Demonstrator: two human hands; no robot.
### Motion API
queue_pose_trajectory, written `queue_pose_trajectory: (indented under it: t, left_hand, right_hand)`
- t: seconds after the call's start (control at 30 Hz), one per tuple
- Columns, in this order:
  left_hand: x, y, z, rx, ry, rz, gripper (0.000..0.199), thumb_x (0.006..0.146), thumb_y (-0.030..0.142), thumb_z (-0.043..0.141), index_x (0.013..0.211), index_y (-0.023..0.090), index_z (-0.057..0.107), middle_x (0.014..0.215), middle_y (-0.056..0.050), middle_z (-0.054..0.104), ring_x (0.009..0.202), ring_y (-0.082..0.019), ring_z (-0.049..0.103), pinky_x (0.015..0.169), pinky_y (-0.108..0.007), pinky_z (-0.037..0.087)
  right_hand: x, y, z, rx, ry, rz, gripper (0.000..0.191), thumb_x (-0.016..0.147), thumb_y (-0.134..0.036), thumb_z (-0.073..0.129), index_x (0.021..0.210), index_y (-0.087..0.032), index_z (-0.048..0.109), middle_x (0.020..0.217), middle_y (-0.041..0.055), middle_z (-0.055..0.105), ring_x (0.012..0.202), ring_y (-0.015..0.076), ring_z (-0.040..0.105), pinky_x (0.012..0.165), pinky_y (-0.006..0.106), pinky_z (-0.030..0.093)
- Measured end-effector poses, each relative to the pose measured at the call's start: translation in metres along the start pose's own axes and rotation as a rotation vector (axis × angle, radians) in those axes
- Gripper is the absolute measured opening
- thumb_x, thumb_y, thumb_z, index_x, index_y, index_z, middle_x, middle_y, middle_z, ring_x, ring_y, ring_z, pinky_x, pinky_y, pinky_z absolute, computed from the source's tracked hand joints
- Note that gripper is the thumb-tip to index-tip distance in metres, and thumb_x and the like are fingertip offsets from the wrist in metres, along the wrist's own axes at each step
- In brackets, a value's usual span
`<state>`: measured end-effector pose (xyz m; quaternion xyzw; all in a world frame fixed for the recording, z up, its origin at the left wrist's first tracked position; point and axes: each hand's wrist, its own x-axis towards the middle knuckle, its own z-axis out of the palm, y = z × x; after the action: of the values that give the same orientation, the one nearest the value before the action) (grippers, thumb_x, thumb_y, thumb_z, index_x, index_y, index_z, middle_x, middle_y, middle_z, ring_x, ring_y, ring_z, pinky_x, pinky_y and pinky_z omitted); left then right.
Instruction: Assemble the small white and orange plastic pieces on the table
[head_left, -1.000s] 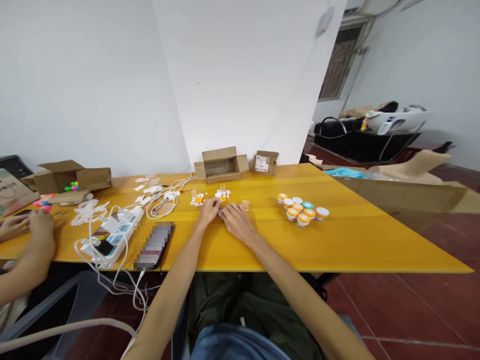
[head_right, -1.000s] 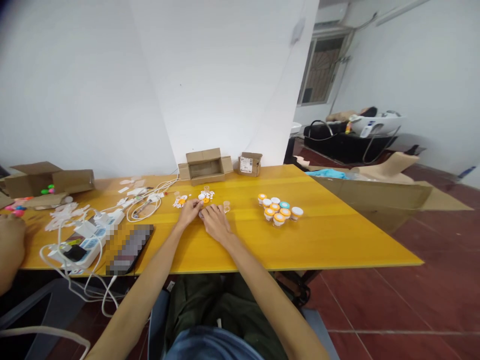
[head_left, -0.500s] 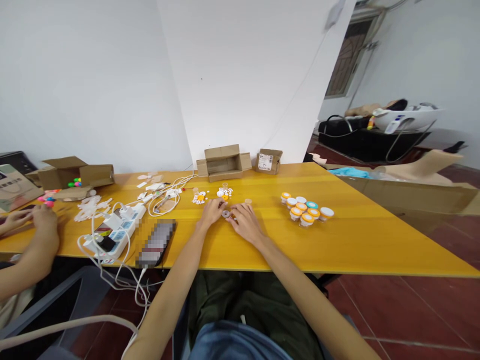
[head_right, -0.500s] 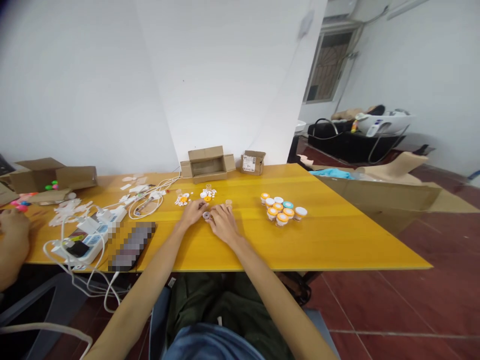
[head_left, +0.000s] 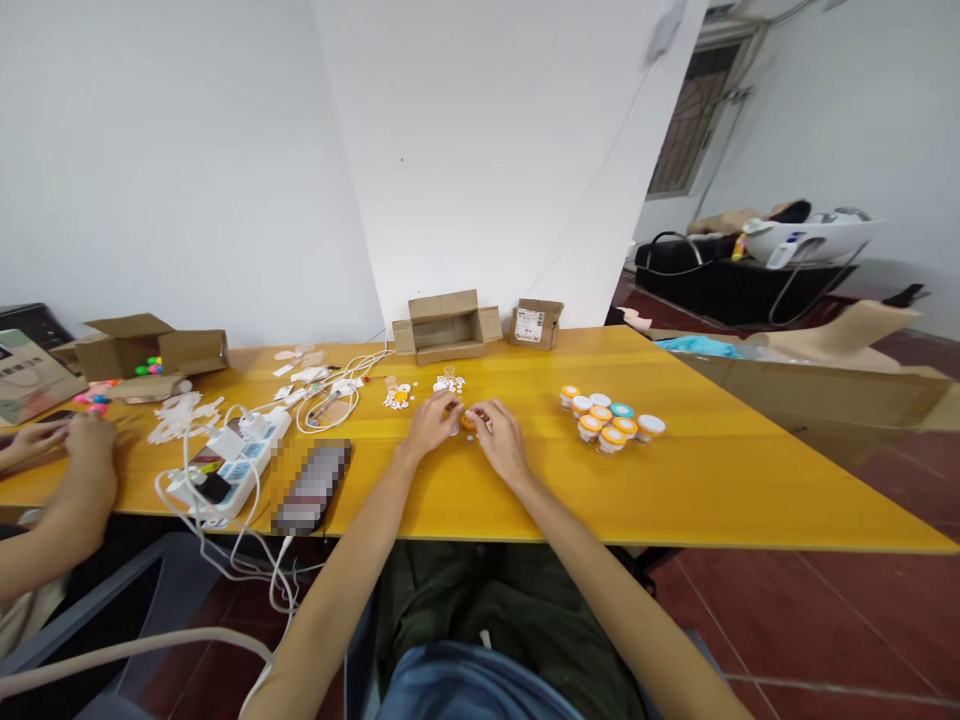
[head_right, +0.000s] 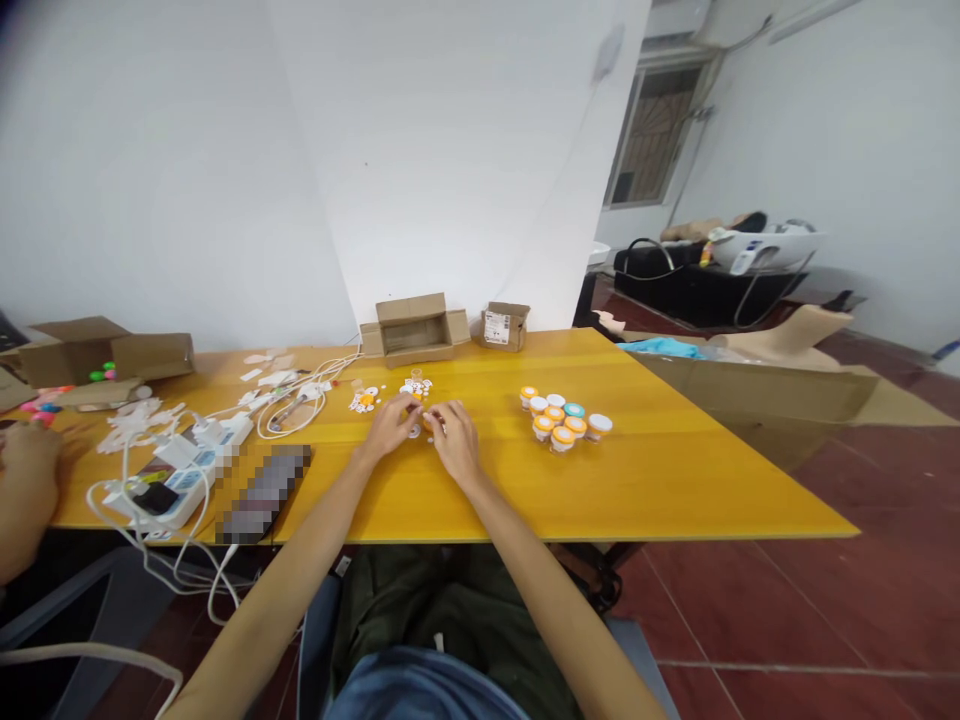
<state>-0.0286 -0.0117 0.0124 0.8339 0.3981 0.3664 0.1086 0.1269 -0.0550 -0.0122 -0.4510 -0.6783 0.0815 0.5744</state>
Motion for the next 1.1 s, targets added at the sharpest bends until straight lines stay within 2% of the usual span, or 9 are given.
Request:
queue_pose_trajectory:
  t: [0.2,0.43,0.67,0.87,1.1]
  left_hand:
    - [-0.005,0.007,0.011,0.062,-0.079,0.165,0.011,0.087,0.020,0.053,0.093,0.022,0.062,0.093,-0.005,0.067,0.089,-0.020,0.060,0.083,-0.031,0.050]
    - [-0.006,0.010,0.009,0.081,-0.087,0.066,0.013,0.089,0.026,0.055,0.099,0.024,0.064,0.096,-0.005,0.068,0.093,-0.021,0.061,0.087,-0.033,0.050]
    - [-0.004,0.018,0.005,0.047,-0.086,0.081,0.013,0.093,0.026,0.051,0.088,0.022,0.062,0.091,-0.005,0.067,0.088,-0.020,0.061,0.084,-0.031,0.049]
    - [-0.003,0.016,0.004,0.026,-0.075,0.111,0.014,0.093,0.027,0.051,0.087,0.022,0.064,0.089,-0.005,0.067,0.087,-0.019,0.061,0.083,-0.031,0.049]
    - [-0.003,0.015,0.005,0.036,-0.083,0.072,0.016,0.094,0.031,0.053,0.087,0.022,0.064,0.088,-0.005,0.067,0.085,-0.019,0.061,0.081,-0.030,0.049]
  right_hand:
    - [0.001,-0.002,-0.003,0.108,0.020,0.127,0.025,0.093,-0.037,0.049,0.080,-0.024,0.065,0.082,0.0043,0.069,0.075,0.0211,0.062,0.072,0.032,0.051]
    - [0.002,-0.003,-0.004,0.121,-0.024,0.170,0.027,0.091,-0.040,0.049,0.077,-0.024,0.065,0.079,0.0042,0.069,0.071,0.0206,0.063,0.067,0.031,0.052]
    - [0.003,-0.003,-0.004,0.115,-0.004,0.169,0.026,0.090,-0.041,0.051,0.076,-0.024,0.065,0.078,0.0045,0.069,0.072,0.0208,0.063,0.069,0.032,0.053]
    - [0.003,-0.002,-0.003,0.111,0.001,0.172,0.028,0.090,-0.043,0.049,0.076,-0.024,0.063,0.077,0.0041,0.068,0.071,0.0206,0.063,0.068,0.031,0.052]
    - [0.003,-0.003,-0.003,0.113,0.028,0.197,0.027,0.089,-0.042,0.050,0.074,-0.024,0.062,0.077,0.0040,0.069,0.071,0.0208,0.064,0.070,0.033,0.053]
